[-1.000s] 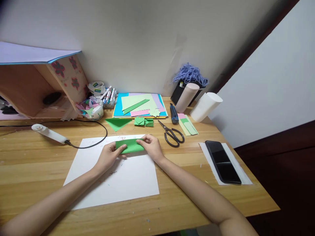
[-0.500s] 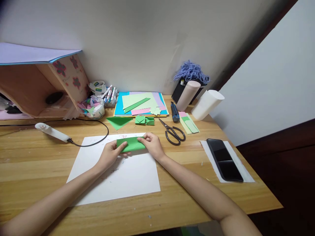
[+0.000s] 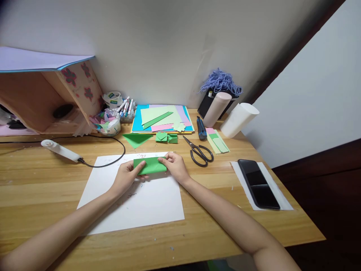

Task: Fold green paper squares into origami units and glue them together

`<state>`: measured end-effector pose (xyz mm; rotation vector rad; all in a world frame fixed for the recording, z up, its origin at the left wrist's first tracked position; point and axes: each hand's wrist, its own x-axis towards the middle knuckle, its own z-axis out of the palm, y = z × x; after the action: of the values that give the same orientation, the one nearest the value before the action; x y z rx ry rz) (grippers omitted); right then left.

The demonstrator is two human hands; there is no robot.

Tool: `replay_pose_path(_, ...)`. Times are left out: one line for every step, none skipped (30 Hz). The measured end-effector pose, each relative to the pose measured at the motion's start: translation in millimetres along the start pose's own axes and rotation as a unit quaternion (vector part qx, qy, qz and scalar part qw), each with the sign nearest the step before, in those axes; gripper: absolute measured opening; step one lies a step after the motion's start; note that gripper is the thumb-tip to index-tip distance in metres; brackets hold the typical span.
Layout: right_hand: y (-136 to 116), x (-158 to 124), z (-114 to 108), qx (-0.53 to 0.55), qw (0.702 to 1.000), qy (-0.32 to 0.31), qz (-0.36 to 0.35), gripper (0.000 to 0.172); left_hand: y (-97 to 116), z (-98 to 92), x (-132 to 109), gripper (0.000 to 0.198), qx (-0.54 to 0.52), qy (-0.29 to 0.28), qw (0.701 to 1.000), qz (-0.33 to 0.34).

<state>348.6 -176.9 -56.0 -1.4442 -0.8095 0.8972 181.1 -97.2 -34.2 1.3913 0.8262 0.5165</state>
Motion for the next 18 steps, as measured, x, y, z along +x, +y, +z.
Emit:
replay_pose_path(0, 0, 0, -0.001, 1.000, 0.000, 0.000, 0.037, 0, 0.0, 0, 0.036, -0.002, 0.003, 1.000, -0.001)
replay_pose_path(0, 0, 0, -0.002, 1.000, 0.001, 0.000, 0.037, 0, 0.0, 0, 0.036, -0.006, 0.004, 1.000, -0.004)
replay_pose_path(1, 0, 0, -0.004, 1.000, 0.001, -0.002, 0.036, 0, 0.2, 0, 0.037, -0.009, 0.006, 1.000, -0.006)
replay_pose_path(1, 0, 0, -0.006, 1.000, 0.001, -0.004, 0.035, 0, 0.5, -1, 0.037, -0.011, 0.006, 1.000, -0.007)
replay_pose_path(2, 0, 1, -0.007, 1.000, 0.000, -0.006, 0.034, 0, 0.9, -1, 0.037, -0.013, 0.005, 1.000, -0.008)
replay_pose_path(2, 1, 1, -0.009, 1.000, -0.001, -0.009, 0.033, -1, 1.3, -1, 0.037, -0.014, 0.004, 1.000, -0.008)
replay_pose_path(2, 1, 1, -0.010, 1.000, -0.001, -0.011, 0.032, -1, 1.6, -1, 0.038, -0.014, 0.003, 1.000, -0.007)
replay_pose_path(2, 1, 1, -0.012, 1.000, -0.001, -0.013, 0.031, -1, 1.5, -1, 0.038, -0.015, 0.002, 1.000, -0.007)
replay_pose_path(3, 1, 1, -0.014, 1.000, 0.000, -0.016, 0.031, 0, 1.0, 0, 0.037, -0.015, 0.000, 1.000, -0.009)
replay_pose_path(3, 1, 0, -0.016, 1.000, 0.001, -0.018, 0.030, 1, -0.1, 1, 0.037, -0.014, -0.005, 1.000, -0.016)
replay_pose_path(3, 1, 0, -0.019, 1.000, 0.003, -0.020, 0.030, 2, -2.0, 3, 0.036, -0.013, -0.012, 0.999, -0.026)
replay_pose_path(2, 1, 0, -0.021, 1.000, 0.004, -0.021, 0.029, 4, -4.5, 6, 0.035, -0.009, -0.025, 0.999, -0.040)
replay_pose_path(2, 1, 1, -0.024, 0.999, 0.004, -0.021, 0.029, 6, -7.6, 9, 0.033, -0.003, -0.044, 0.997, -0.058)
replay_pose_path(1, 0, 1, -0.027, 0.999, 0.000, -0.020, 0.028, 9, -10.9, 12, 0.032, 0.007, -0.067, 0.995, -0.067)
replay_pose_path(0, -1, 2, -0.030, 0.999, -0.009, -0.020, 0.027, 11, -14.1, 14, 0.030, 0.033, -0.094, 0.992, -0.073)
replay_pose_path(-1, -2, 3, -0.035, 0.999, -0.022, -0.023, 0.026, 13, -16.8, 16, 0.029, 0.058, -0.103, 0.991, -0.064)
replay_pose_path(-1, -4, 3, -0.044, 0.998, -0.037, -0.030, 0.025, 14, -18.8, 18, 0.029, 0.076, -0.125, 0.988, -0.054)
replay_pose_path(-2, -6, 4, -0.057, 0.996, -0.054, -0.040, 0.023, 14, -19.8, 18, 0.029, 0.097, -0.142, 0.984, -0.043)
